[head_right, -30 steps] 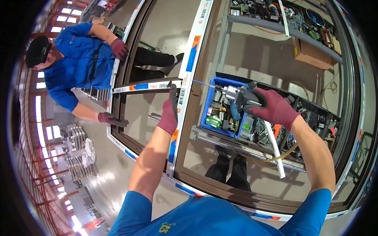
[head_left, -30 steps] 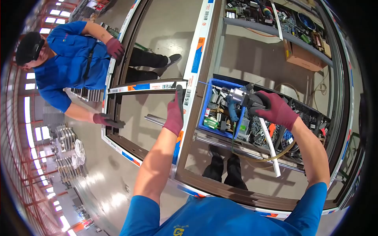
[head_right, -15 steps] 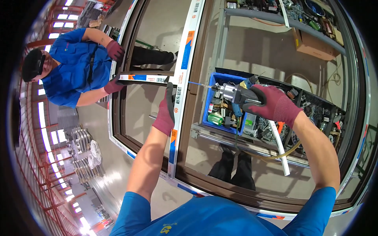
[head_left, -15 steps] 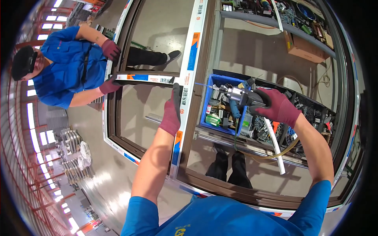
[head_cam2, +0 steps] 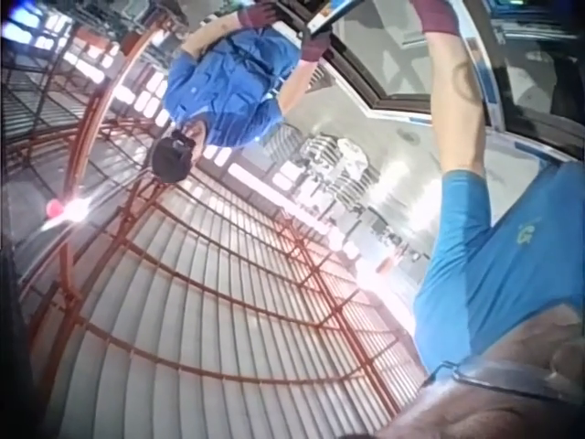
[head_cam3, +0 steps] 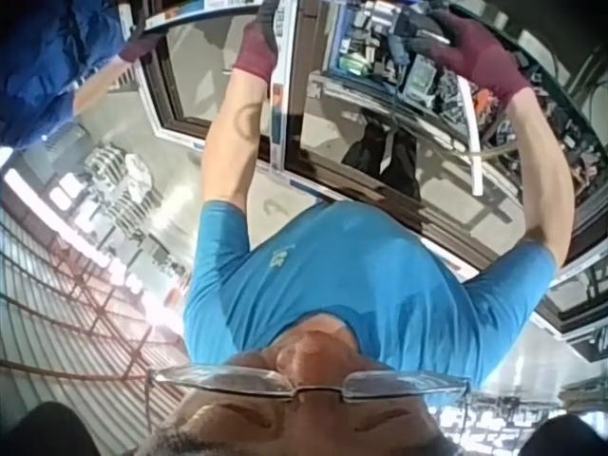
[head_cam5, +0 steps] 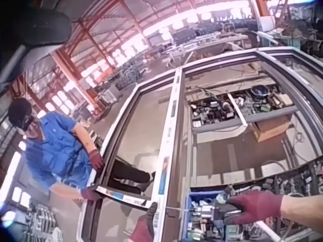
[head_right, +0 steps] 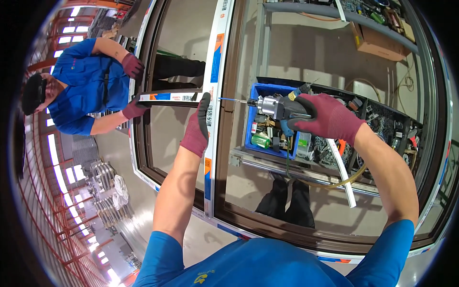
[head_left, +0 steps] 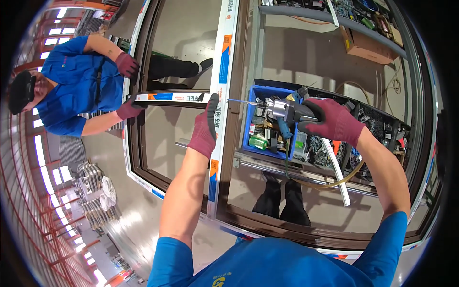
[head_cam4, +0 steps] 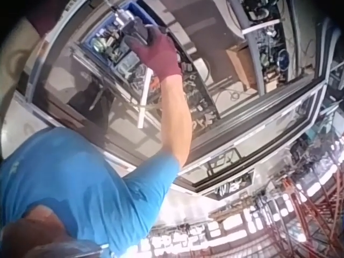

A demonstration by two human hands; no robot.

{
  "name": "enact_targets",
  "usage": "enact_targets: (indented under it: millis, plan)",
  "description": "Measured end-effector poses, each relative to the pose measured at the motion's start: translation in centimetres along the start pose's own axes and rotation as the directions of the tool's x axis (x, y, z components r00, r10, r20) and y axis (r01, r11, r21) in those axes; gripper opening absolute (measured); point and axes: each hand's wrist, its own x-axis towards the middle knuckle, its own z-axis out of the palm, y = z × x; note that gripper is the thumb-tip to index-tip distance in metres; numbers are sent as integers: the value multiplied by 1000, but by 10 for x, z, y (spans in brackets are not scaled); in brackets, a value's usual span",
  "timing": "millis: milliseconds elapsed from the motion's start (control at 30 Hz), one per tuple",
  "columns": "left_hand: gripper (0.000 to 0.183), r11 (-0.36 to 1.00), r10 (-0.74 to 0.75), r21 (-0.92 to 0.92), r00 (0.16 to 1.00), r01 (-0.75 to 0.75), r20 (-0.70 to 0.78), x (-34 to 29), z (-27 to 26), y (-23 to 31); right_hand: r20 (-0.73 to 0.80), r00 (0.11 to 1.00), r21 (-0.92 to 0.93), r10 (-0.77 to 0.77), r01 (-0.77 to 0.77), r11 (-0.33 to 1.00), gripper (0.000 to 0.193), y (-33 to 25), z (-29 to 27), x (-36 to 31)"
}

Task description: Assemble aluminum window frames by joining profile sections, using an electric drill to secure them with screws, and hammering components into place.

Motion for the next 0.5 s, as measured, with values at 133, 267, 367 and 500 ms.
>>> enact_targets:
  millis: [133, 267, 367, 500]
  plan:
    - [58, 998, 32, 47, 999, -30, -41, -6, 3, 3, -9, 999, -2, -39, 39, 999, 58, 7, 5, 3]
    - [59, 995, 84, 49, 996, -82, -30, -4, 3, -2, -30, 999, -32, -35, 34, 999, 58, 1, 6, 5]
    - [59, 994, 74, 89, 996, -70, -42, -3, -2, -2, 72, 997, 18, -10, 9, 1000, 58, -6, 2, 10]
    - [58, 990, 113, 84, 993, -110, -36, 5, -11, -8, 44, 997, -13, -67, 67, 998, 61, -12, 1, 16]
